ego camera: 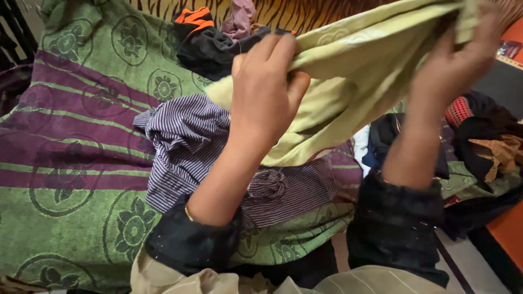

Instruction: The person folds a variety of clothing items on a bed, including a green pouch, a black garment, a yellow shirt, and a pink shirt, smoothing each one out by hand and stacking them together.

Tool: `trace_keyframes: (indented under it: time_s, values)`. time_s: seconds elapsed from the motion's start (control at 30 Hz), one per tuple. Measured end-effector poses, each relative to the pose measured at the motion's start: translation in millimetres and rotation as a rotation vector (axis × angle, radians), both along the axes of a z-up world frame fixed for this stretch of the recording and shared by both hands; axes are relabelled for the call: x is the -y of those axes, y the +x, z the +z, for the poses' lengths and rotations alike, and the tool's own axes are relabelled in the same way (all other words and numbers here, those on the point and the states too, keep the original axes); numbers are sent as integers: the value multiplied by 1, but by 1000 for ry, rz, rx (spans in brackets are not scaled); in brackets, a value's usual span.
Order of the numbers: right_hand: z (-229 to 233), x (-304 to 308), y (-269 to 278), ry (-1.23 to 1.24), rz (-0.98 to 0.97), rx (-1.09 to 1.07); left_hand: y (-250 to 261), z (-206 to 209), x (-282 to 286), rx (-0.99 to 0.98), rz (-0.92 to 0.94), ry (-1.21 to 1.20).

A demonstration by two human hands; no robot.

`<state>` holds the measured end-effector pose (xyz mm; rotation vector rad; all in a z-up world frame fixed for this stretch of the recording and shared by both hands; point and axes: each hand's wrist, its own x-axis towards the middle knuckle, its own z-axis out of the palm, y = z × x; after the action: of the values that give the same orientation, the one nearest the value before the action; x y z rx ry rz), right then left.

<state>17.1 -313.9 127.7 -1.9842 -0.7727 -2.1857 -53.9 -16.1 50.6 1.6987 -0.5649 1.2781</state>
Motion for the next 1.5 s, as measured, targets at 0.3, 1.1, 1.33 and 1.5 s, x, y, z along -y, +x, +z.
trace_keyframes:
  time_s: [0.3, 1.1, 1.33, 1.5]
  values:
    - [3, 28, -24, 427, 1192, -943, 1, 0, -35, -436, -1168, 308]
    - [9, -32, -12, 109, 523, -516, -33, -49, 13, -415, 48, 542]
    - [20, -34, -17, -78, 430, -305, -59, -53, -8, -365, 13, 448]
    - [18, -43, -26, -49, 322, -237, -81, -69, 45, -372, 391, 460]
